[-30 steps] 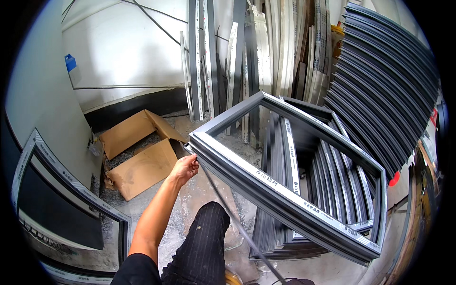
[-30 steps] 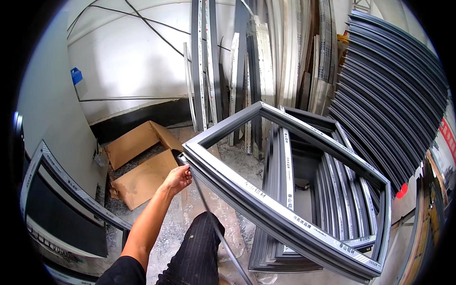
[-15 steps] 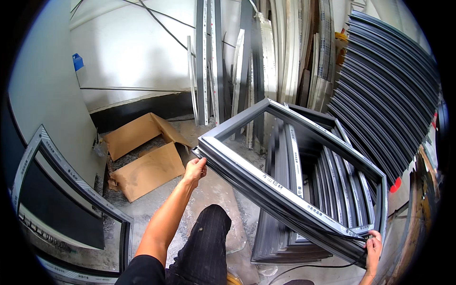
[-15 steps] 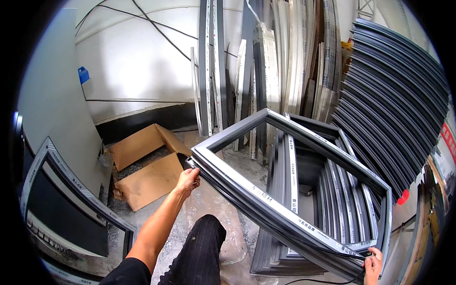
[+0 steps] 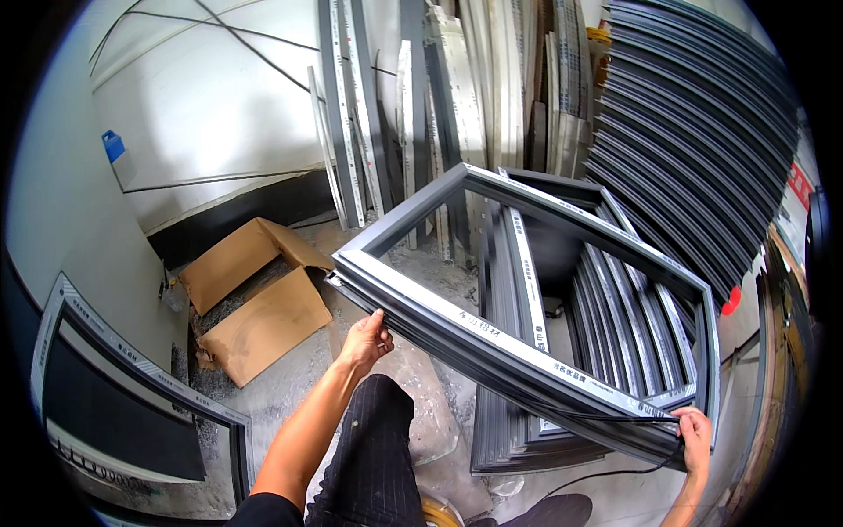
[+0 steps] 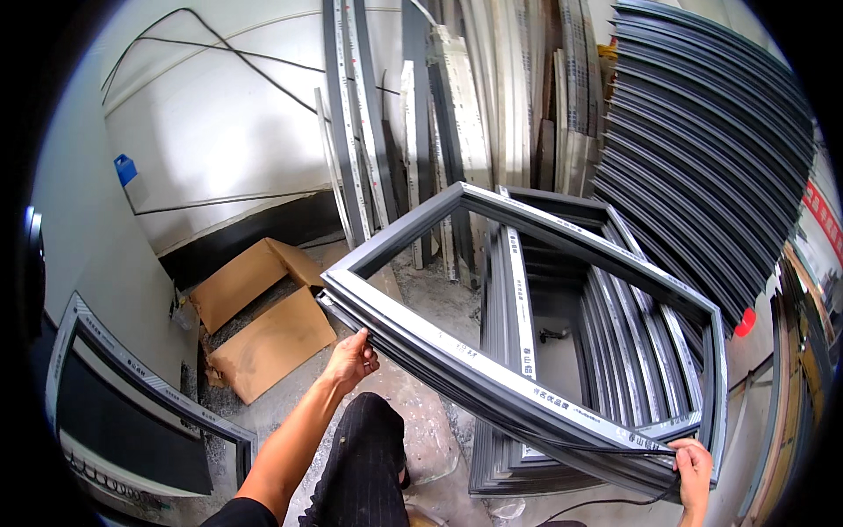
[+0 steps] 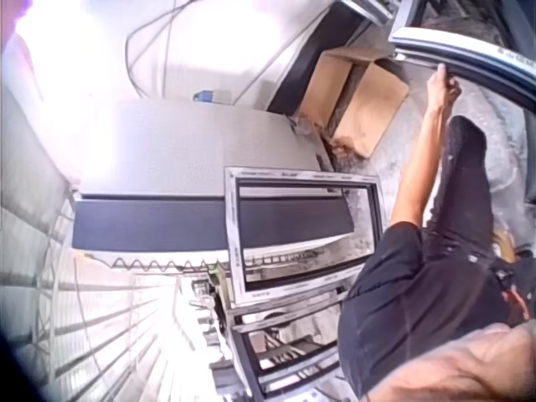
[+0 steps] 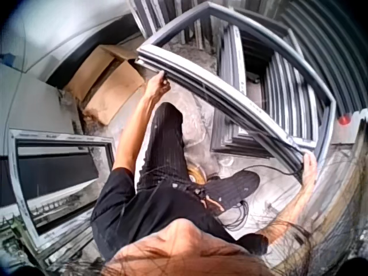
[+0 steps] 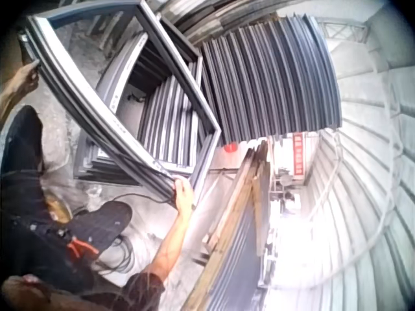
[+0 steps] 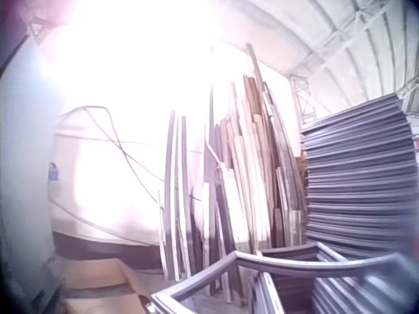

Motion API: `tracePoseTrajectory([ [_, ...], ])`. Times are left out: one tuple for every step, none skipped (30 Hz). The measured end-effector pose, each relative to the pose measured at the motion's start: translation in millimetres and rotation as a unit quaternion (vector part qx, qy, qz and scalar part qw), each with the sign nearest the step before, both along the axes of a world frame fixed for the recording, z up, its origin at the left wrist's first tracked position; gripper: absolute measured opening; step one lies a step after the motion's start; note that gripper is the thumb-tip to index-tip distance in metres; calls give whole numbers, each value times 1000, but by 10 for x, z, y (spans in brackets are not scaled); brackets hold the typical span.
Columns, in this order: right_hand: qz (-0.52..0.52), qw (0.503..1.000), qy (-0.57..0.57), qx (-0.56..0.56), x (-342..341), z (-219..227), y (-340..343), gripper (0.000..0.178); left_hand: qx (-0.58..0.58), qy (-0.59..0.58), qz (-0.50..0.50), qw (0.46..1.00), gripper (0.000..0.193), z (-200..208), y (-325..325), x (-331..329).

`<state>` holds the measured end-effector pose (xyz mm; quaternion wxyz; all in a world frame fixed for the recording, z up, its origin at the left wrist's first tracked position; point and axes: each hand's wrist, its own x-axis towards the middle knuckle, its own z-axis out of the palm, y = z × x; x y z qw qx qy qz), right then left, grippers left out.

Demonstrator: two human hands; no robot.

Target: The person assembles a window frame by inserting a rubber seal into the groove of a metal frame. They use pliers to cut the seal to size and press it into place along the frame's edges. The person handles the frame and seal repeatedly to ensure proper fit.

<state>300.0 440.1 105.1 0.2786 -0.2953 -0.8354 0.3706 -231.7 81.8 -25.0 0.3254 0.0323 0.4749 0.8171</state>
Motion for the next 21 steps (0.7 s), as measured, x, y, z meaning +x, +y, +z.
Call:
tracePoseTrajectory([
  [-2, 1000, 1, -2, -20, 20, -31, 47, -4, 1, -3, 1000, 33, 36, 52, 108],
  [-4, 1000, 0, 6, -21, 28, -39, 48, 0, 6, -13, 1000, 33, 27, 94, 187],
  [-10, 1000, -6, 7, -18, 38, -49, 50, 5, 12, -24, 1000, 34, 8, 135, 269],
  [-8, 1000, -4, 9, -23, 6, -34, 51, -1, 15, -29, 999, 35, 31, 151, 372],
  [-10, 1000, -4, 11, -15, -2, -22, 52, -22, 28, -38, 999, 38, 22, 226, 474],
  [-15, 1000, -7, 13, -16, 8, -35, 53, -24, 34, -65, 997, 39, 9, 282, 582],
  [-15, 1000, -6, 15, -36, 11, -47, 51, -25, 40, -90, 995, 41, 4, 315, 690],
  [-17, 1000, -5, 10, -17, 7, -48, 48, -29, 45, -98, 994, 44, -3, 401, 818],
  [-20, 1000, -3, 5, 0, 10, -49, 44, -23, 43, -104, 993, 45, 8, 472, 934],
  [-21, 1000, -3, -2, -61, 56, -102, 37, -25, 46, -108, 993, 46, 8, 499, 1024],
  [-21, 1000, -9, 8, -53, 38, -82, 32, -24, 48, -114, 992, 47, -6, 540, 1103],
  [-23, 1000, -14, 8, -43, 32, -73, 32, -18, 50, -127, 990, 48, -35, 585, 1166],
  [-24, 999, -21, 7, -38, 19, -59, 32, -29, 46, -130, 990, 48, -8, 634, 1268],
  [-24, 999, -34, 27, -17, 24, -45, 33, -40, 53, -129, 989, 49, -6, 681, 1342],
  [-17, 998, -23, 50, -10, 17, -37, 36, -51, 61, -127, 989, 50, -8, 722, 1414],
  [-14, 999, -21, 47, -20, 42, -51, 36, -58, 64, -139, 986, 49, 2, 757, 1485],
  [-11, 999, -18, 44, -30, 71, -73, 36, -66, 68, -151, 984, 49, 30, 789, 1559],
  [-19, 999, -20, 42, -24, 84, -86, 36, -74, 72, -163, 981, 49, 54, 830, 1633],
  [-14, 999, -20, 39, -6, 76, -72, 34, -75, 66, -177, 979, 49, 59, 879, 1716],
  [-16, 999, -16, 42, 12, 39, -52, 33, -71, 64, -186, 978, 49, 71, 914, 1778],
  [-18, 999, -12, 45, 32, 14, -38, 32, -67, 62, -194, 977, 49, 82, 943, 1835],
])
